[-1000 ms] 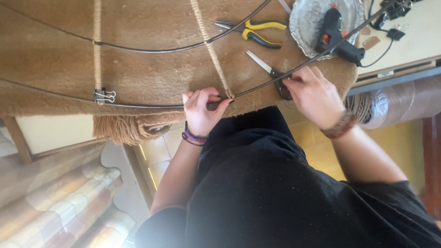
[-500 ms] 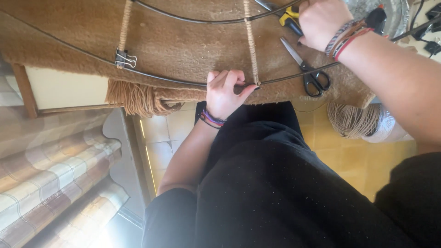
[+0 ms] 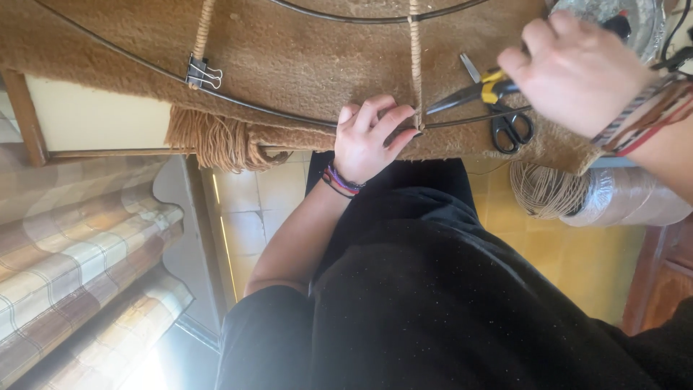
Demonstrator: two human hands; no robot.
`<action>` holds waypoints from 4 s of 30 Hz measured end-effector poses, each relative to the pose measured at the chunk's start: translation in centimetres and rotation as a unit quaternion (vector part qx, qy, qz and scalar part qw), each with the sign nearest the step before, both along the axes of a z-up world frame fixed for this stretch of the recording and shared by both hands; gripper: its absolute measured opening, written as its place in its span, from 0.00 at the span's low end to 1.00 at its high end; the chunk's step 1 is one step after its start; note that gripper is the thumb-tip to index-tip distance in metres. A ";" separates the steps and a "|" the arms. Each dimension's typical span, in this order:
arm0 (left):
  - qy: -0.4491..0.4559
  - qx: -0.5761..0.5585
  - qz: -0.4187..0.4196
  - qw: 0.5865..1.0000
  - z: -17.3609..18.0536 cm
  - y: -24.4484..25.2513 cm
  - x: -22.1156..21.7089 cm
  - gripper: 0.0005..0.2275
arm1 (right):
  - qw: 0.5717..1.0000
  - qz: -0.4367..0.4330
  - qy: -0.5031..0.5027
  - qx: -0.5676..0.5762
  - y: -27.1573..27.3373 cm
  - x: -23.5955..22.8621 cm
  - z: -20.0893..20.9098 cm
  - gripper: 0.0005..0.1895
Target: Attaching rope to a metal wire frame using a hot glue gun and scissors for decoration or assembly.
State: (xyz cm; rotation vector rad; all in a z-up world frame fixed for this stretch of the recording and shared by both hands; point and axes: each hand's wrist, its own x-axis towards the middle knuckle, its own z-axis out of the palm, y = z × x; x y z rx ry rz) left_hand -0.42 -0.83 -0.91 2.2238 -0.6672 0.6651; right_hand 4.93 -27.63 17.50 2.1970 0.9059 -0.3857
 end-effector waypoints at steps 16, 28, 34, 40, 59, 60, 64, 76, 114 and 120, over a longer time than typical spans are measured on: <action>-0.107 0.013 0.001 0.994 0.6 0.2 0.0 0.11 | 0.996 0.014 0.006 0.092 0.5 -2.8 -3.7 0.14; -0.098 0.023 0.002 0.995 0.8 0.1 0.0 0.12 | 0.982 0.137 -0.081 0.103 -0.9 -1.8 -6.5 0.02; -0.097 0.002 0.001 0.995 0.4 -0.1 0.0 0.14 | 0.984 0.109 -0.111 0.086 0.5 -2.9 -4.9 0.05; -0.114 0.012 0.007 0.993 0.6 0.0 0.0 0.14 | 0.966 0.158 -0.192 0.065 1.2 -3.6 -4.2 0.03; -0.095 0.021 -0.002 0.995 1.1 0.0 0.1 0.10 | 0.979 0.115 -0.108 0.129 -0.3 -2.2 -6.5 0.02; -0.095 0.022 -0.002 0.995 1.2 0.0 0.2 0.10 | 0.979 0.114 -0.109 0.130 -0.3 -2.4 -6.6 0.02; -0.085 0.031 -0.014 0.996 1.3 0.1 0.1 0.10 | 0.987 0.033 -0.077 0.137 0.2 -3.5 -6.5 0.02; -0.068 0.013 -0.007 0.998 0.2 -0.1 0.1 0.12 | 0.993 -0.035 -0.019 0.113 0.1 -2.5 -6.1 0.08; -0.010 -0.001 -0.032 0.999 3.2 -0.5 0.3 0.11 | 0.669 -0.259 -0.301 0.628 -8.2 -12.2 -7.4 0.08; 0.010 0.009 -0.038 0.999 2.7 -0.8 0.1 0.11 | 0.799 -0.358 -0.252 0.413 -14.2 -11.5 -11.5 0.28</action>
